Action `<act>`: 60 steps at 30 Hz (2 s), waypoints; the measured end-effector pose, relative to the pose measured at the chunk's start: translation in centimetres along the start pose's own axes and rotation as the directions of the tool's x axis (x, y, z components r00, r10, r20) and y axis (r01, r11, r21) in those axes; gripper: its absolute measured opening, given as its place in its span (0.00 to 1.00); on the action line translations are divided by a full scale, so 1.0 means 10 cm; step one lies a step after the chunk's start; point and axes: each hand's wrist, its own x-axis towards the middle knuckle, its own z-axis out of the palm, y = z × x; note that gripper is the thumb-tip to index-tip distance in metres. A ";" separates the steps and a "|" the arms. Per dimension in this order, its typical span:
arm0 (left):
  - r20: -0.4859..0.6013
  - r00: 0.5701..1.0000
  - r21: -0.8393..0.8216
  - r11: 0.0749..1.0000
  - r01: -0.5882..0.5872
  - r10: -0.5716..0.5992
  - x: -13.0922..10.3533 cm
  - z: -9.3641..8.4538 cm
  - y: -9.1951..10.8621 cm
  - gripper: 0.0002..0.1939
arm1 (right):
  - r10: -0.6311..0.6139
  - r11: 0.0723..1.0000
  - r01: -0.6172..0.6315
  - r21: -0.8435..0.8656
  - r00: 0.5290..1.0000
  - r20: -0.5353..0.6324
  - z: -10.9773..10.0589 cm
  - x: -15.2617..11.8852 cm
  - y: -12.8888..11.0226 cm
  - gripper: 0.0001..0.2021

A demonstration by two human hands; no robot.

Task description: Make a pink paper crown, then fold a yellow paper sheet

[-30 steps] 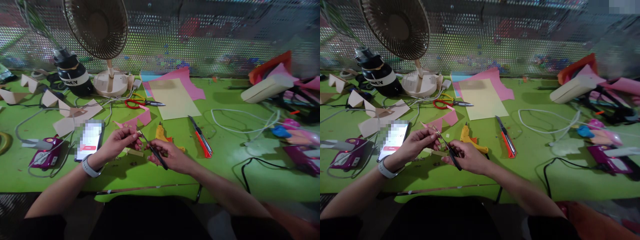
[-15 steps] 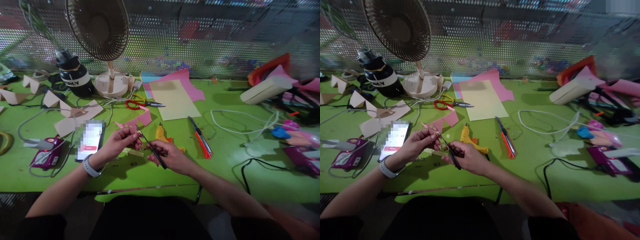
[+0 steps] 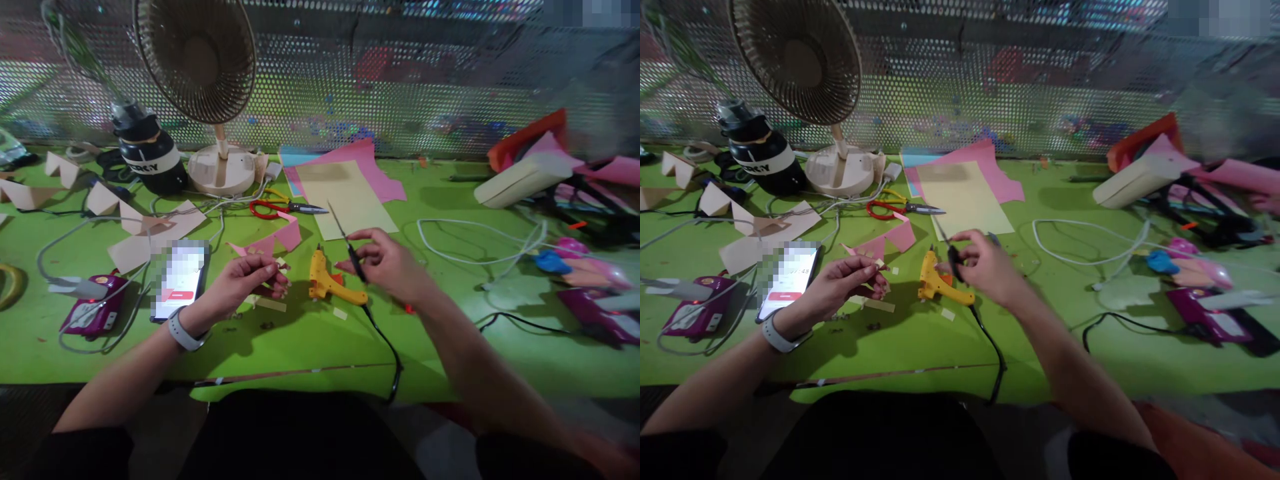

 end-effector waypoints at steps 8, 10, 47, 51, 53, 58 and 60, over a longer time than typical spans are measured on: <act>-0.018 1.000 0.050 0.999 -0.009 0.010 0.00 0.00 -0.03 0.13 | 0.018 0.732 -0.137 -0.668 0.983 -0.182 -0.31 0.33 0.55 0.23; -0.017 1.000 0.069 0.998 -0.012 0.014 0.01 0.00 -0.03 0.13 | 0.057 0.736 -0.127 -0.665 0.990 -0.125 -0.36 0.34 0.62 0.20; -0.035 0.993 0.401 0.912 -0.087 0.110 0.04 0.03 -0.21 0.14 | -0.717 0.612 0.685 -0.395 0.692 0.088 0.72 0.05 -0.18 0.12; -0.019 0.981 0.604 0.784 -0.142 0.193 0.00 -0.05 0.01 0.13 | -0.611 0.592 0.583 -0.557 0.775 0.162 0.47 -0.05 -0.01 0.15; -0.043 0.939 0.785 0.593 -0.180 0.342 -0.01 -0.14 0.17 0.12 | -0.502 0.554 0.493 -0.671 0.841 0.204 0.33 -0.13 0.13 0.20; 0.006 0.934 0.926 0.351 -0.140 0.357 0.03 -0.35 0.34 0.12 | -0.303 0.500 0.388 -0.774 0.916 0.264 0.25 -0.21 0.37 0.28; 0.040 0.955 0.924 0.353 -0.147 0.294 0.05 -0.37 0.31 0.13 | -0.310 0.504 0.396 -0.768 0.913 0.267 0.29 -0.18 0.39 0.25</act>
